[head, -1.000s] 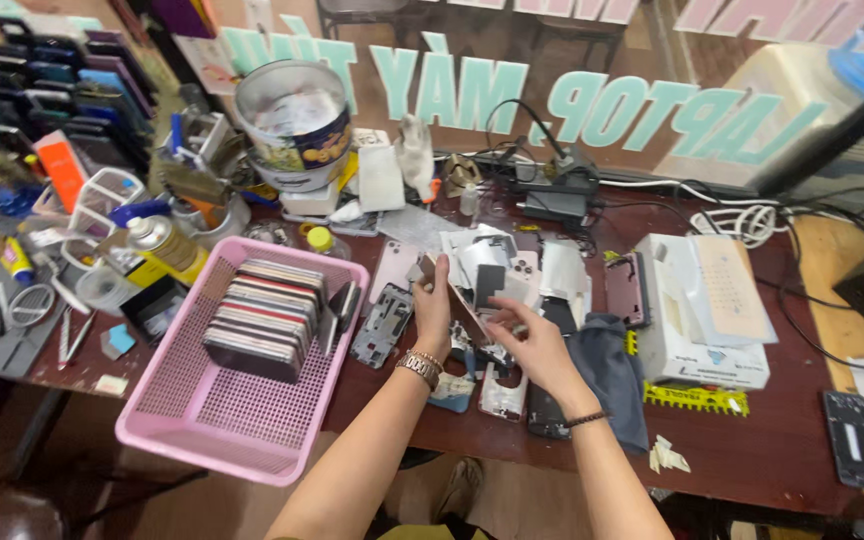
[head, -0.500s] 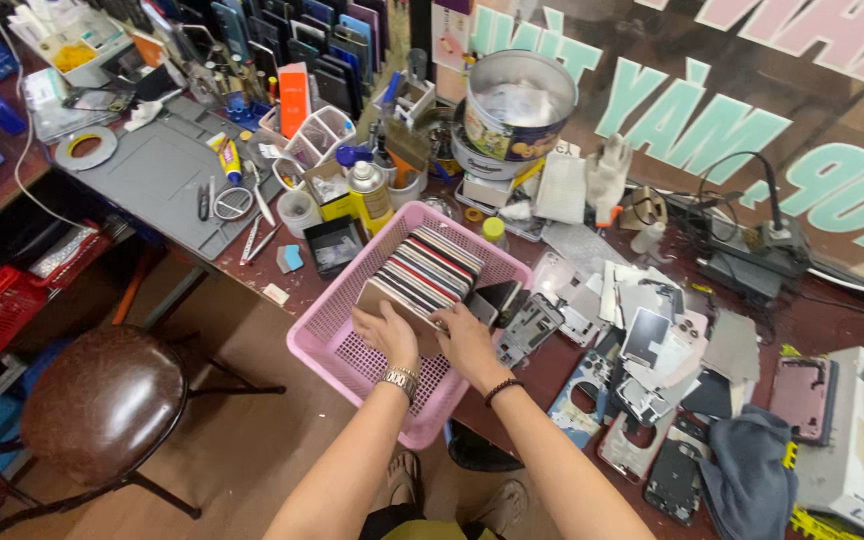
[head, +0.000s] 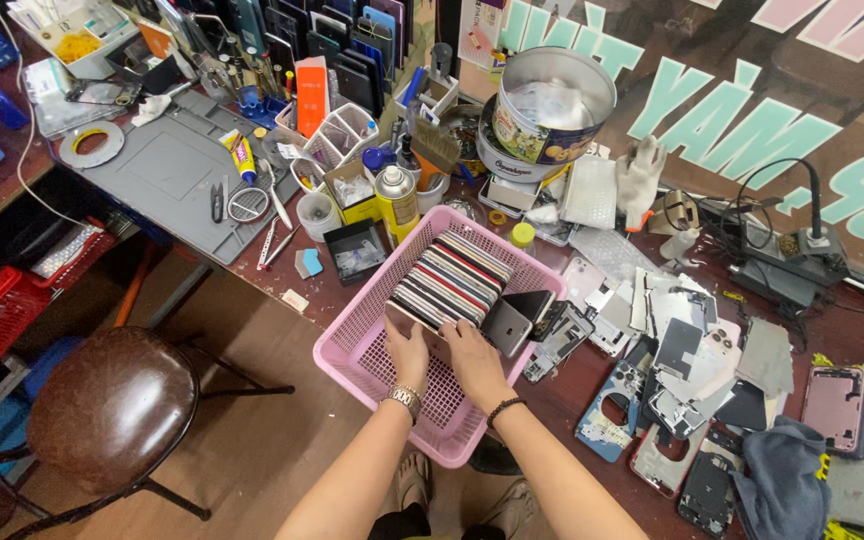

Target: The person wipes the backs and housings of disassembled phone bodies one at a time with a gray cloth, then stacks the wiped phones in a pink plastic basket on the workbench. They repeat the wipe-and-stack cycle across the episode, working through a pile of phone parts on the cluttered bench.

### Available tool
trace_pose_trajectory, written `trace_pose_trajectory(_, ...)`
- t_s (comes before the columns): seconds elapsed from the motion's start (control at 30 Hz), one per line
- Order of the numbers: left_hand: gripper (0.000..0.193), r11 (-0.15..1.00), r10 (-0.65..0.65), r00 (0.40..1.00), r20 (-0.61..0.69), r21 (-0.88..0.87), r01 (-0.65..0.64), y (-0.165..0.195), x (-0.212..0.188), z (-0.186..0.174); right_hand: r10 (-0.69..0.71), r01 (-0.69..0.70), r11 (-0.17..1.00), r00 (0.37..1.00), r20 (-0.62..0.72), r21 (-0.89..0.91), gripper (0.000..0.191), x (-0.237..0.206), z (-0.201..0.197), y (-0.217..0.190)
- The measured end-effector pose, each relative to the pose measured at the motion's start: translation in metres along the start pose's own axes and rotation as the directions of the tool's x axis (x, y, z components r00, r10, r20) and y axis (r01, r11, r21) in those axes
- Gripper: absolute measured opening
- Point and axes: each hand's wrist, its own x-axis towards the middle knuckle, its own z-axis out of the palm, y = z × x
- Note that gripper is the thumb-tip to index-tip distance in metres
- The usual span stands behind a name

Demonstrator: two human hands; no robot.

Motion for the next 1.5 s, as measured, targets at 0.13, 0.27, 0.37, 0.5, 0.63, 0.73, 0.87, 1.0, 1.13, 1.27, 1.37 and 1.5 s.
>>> trace_pose_trajectory(0.13, 0.089, 1.0, -0.007, 0.997, 0.071, 0.023, 0.005, -0.005, 0.011, 0.004, -0.131, 0.115, 0.976, 0.988, -0.081, -0.183, 0.027, 0.0, -0.003, -0.008)
trace_pose_trajectory(0.27, 0.086, 0.948, 0.171, 0.982, -0.082, 0.283, -0.142, 0.004, 0.011, 0.015, -0.065, 0.034, 0.987, 0.979, -0.194, -0.16, 0.043, 0.005, -0.027, -0.012)
trace_pose_trajectory(0.37, 0.08, 0.82, 0.526, 0.847, -0.073, 0.306, -0.483, 0.021, -0.016, 0.043, 0.2, -0.13, 0.925, 0.966, -0.166, 0.358, 0.033, 0.004, -0.065, 0.008)
trace_pose_trajectory(0.5, 0.066, 0.635, 0.751, 0.65, 0.117, 0.139, -0.76, 0.048, -0.083, 0.109, 0.403, -0.191, 0.791, 0.877, -0.26, 0.582, 0.025, -0.023, -0.125, 0.083)
trace_pose_trajectory(0.63, 0.039, 0.598, 0.728, 0.566, 0.386, 0.045, -0.8, 0.05, -0.155, 0.175, 0.687, -0.32, 0.651, 0.633, -0.356, 0.688, 0.022, -0.094, -0.167, 0.193)
trace_pose_trajectory(0.73, 0.031, 0.632, 0.654, 0.555, 0.514, 0.033, -0.775, 0.031, -0.19, 0.217, 0.889, -0.399, 0.401, 0.385, -0.246, 0.824, 0.03, -0.168, -0.179, 0.262)
trace_pose_trajectory(0.87, 0.029, 0.589, 0.596, 0.506, 0.624, 0.09, -0.803, -0.007, -0.215, 0.269, 0.87, -0.651, 0.436, 0.127, -0.477, 0.621, 0.041, -0.249, -0.185, 0.319)
trace_pose_trajectory(1.0, 0.027, 0.644, 0.461, 0.525, 0.715, 0.137, -0.752, -0.046, -0.23, 0.308, 0.914, -0.758, 0.311, 0.072, -0.4, 0.573, 0.044, -0.278, -0.188, 0.348)
trace_pose_trajectory(1.13, 0.027, 0.632, 0.407, 0.496, 0.767, 0.156, -0.759, -0.072, -0.236, 0.328, 0.994, -0.656, 0.085, 0.0, -0.112, 0.75, 0.044, -0.277, -0.19, 0.361)
trace_pose_trajectory(1.27, 0.028, 0.668, 0.305, 0.531, 0.79, 0.221, -0.711, -0.084, -0.239, 0.334, 0.983, -0.758, 0.166, 0.077, -0.166, 0.631, 0.046, -0.274, -0.192, 0.357)
trace_pose_trajectory(1.37, 0.03, 0.655, 0.272, 0.536, 0.799, 0.254, -0.712, -0.088, -0.243, 0.335, 0.916, -0.908, 0.336, 0.252, -0.311, 0.252, 0.051, -0.271, -0.19, 0.351)
trace_pose_trajectory(1.5, 0.03, 0.639, 0.198, 0.505, 0.84, 0.28, -0.717, -0.087, -0.249, 0.336, 0.955, -0.931, 0.261, 0.21, -0.21, 0.256, 0.055, -0.265, -0.186, 0.356)
